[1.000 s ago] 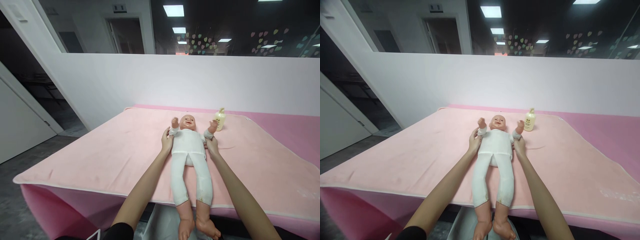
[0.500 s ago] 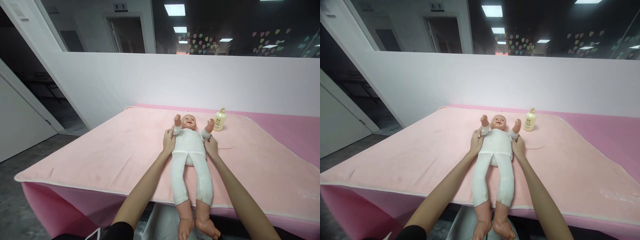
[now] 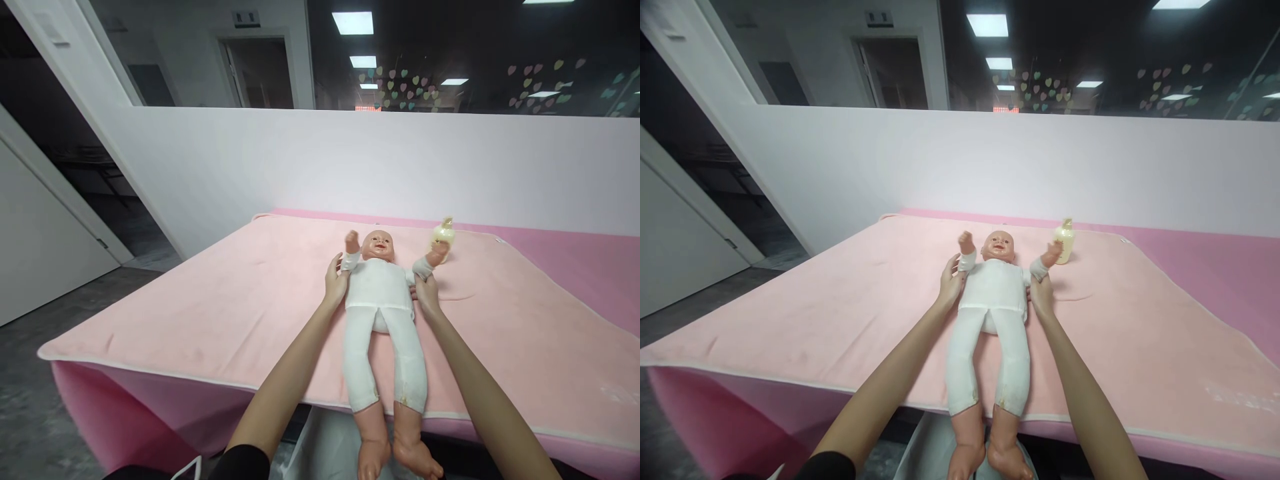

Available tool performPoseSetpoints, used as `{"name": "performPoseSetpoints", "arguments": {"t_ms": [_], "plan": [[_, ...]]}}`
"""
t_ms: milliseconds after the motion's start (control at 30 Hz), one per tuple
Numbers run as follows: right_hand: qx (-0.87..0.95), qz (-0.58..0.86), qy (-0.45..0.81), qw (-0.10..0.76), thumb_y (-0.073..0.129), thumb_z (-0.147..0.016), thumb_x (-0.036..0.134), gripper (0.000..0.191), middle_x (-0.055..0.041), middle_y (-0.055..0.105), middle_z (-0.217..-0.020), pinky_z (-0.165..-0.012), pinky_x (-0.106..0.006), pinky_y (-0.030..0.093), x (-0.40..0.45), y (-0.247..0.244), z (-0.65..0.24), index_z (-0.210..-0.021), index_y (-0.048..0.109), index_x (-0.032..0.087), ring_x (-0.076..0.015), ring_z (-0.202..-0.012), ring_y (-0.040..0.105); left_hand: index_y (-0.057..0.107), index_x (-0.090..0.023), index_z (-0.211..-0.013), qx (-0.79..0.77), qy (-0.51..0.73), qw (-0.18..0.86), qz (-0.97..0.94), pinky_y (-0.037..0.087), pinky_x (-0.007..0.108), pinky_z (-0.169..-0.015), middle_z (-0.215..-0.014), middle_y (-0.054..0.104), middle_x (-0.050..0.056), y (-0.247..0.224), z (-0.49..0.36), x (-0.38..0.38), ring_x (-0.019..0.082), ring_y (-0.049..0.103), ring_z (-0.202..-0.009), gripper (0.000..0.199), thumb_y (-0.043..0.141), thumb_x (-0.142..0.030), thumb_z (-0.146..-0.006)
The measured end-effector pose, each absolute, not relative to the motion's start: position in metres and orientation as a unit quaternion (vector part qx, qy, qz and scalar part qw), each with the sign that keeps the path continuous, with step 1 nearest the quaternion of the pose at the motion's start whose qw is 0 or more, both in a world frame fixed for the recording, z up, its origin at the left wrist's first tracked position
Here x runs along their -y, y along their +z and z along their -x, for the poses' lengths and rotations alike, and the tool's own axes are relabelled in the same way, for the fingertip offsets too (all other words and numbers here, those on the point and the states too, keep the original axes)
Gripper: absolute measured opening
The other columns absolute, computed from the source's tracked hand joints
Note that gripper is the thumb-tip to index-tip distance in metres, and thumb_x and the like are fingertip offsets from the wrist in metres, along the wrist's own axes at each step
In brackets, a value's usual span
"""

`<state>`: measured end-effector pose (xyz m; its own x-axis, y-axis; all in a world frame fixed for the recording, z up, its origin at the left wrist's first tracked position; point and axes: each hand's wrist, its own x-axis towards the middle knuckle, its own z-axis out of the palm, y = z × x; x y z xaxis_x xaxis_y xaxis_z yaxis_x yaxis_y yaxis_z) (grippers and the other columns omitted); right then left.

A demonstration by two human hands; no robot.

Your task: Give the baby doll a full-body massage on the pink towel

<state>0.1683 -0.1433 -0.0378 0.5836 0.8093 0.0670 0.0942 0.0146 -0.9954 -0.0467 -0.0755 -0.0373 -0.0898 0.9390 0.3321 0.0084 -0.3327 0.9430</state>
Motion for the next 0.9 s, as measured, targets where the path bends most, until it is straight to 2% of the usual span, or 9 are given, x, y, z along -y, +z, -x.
{"name": "performPoseSetpoints", "arguments": {"t_ms": [67,133,233,367,467,600,667,767,900], "plan": [[0.271,0.627,0.356,0.638,0.044,-0.079,0.031,0.018,0.0012,0.056,-0.057,-0.045,-0.027,0.045,0.141,-0.038,-0.169,-0.093,0.047,0.019,-0.0173,-0.048,0.055,0.049,-0.023,-0.111,-0.433,0.624,0.467,-0.454,0.047,0.027,-0.066,-0.102,0.057,0.005,-0.035,0.046,0.076,0.016,0.058,-0.081,0.049,0.049,-0.008,-0.065],[0.228,0.622,0.394,0.638,0.042,-0.081,0.031,0.015,0.0,0.055,-0.054,-0.045,-0.027,0.046,0.14,-0.037,-0.171,-0.088,0.047,0.018,-0.0169,-0.047,0.055,0.047,-0.022,-0.102,-0.438,0.637,0.515,-0.371,0.044,0.024,-0.057,-0.086,0.056,0.001,-0.032,0.046,0.077,0.012,0.055,-0.065,0.041,0.049,-0.008,-0.064],[0.253,0.639,0.38,0.619,0.043,-0.082,0.035,0.018,-0.0014,0.056,-0.055,-0.047,-0.028,0.047,0.14,-0.04,-0.172,-0.086,0.048,0.018,-0.0181,-0.048,0.056,0.043,-0.021,-0.092,-0.446,0.645,0.529,-0.324,0.043,0.024,-0.055,-0.071,0.05,-0.003,-0.03,0.047,0.079,0.01,0.05,-0.056,0.028,0.048,-0.011,-0.066],[0.407,0.7,0.207,0.549,0.043,-0.08,0.041,0.027,-0.0053,0.061,-0.067,-0.054,-0.03,0.047,0.143,-0.042,-0.17,-0.09,0.052,0.017,-0.0215,-0.061,0.059,0.044,-0.023,-0.104,-0.456,0.651,0.413,-0.445,0.044,0.025,-0.064,-0.089,0.056,0.002,-0.031,0.047,0.081,0.014,0.056,-0.077,0.033,0.051,-0.017,-0.072],[0.517,0.719,0.079,0.458,0.04,-0.08,0.032,0.027,-0.0093,0.064,-0.084,-0.068,-0.032,0.046,0.148,-0.039,-0.167,-0.094,0.057,0.016,-0.0237,-0.079,0.06,0.043,-0.022,-0.122,-0.45,0.602,0.308,-0.583,0.045,0.029,-0.075,-0.105,0.056,0.007,-0.032,0.047,0.084,0.019,0.054,-0.094,0.045,0.049,-0.021,-0.077],[0.608,0.682,0.038,0.404,0.037,-0.073,0.012,0.046,-0.0064,0.06,-0.114,-0.082,-0.031,0.043,0.154,-0.031,-0.165,-0.114,0.056,0.02,-0.0211,-0.1,0.055,0.047,-0.024,-0.128,-0.436,0.501,0.204,-0.719,0.043,0.035,-0.085,-0.107,0.054,0.008,-0.032,0.049,0.086,0.022,0.05,-0.102,0.051,0.045,-0.015,-0.078],[0.612,0.671,0.05,0.415,0.037,-0.071,0.01,0.051,-0.0047,0.058,-0.118,-0.085,-0.032,0.043,0.154,-0.029,-0.165,-0.116,0.055,0.021,-0.0204,-0.103,0.054,0.052,-0.026,-0.125,-0.419,0.474,0.178,-0.754,0.041,0.036,-0.089,-0.108,0.055,0.007,-0.033,0.049,0.086,0.021,0.049,-0.105,0.051,0.044,-0.01,-0.077],[0.581,0.644,0.112,0.485,0.042,-0.07,0.014,0.043,-0.003,0.062,-0.11,-0.083,-0.031,0.045,0.152,-0.031,-0.166,-0.109,0.058,0.022,-0.0194,-0.098,0.056,0.054,-0.024,-0.123,-0.422,0.495,0.217,-0.727,0.043,0.035,-0.087,-0.111,0.055,0.008,-0.035,0.049,0.082,0.021,0.05,-0.104,0.048,0.047,-0.013,-0.077],[0.396,0.627,0.288,0.606,0.049,-0.071,0.022,0.024,-0.001,0.063,-0.072,-0.052,-0.025,0.048,0.144,-0.037,-0.168,-0.094,0.055,0.019,-0.0147,-0.059,0.058,0.046,-0.023,-0.127,-0.437,0.594,0.371,-0.564,0.047,0.029,-0.074,-0.108,0.056,0.007,-0.039,0.048,0.076,0.018,0.056,-0.093,0.052,0.054,-0.019,-0.076]]}}
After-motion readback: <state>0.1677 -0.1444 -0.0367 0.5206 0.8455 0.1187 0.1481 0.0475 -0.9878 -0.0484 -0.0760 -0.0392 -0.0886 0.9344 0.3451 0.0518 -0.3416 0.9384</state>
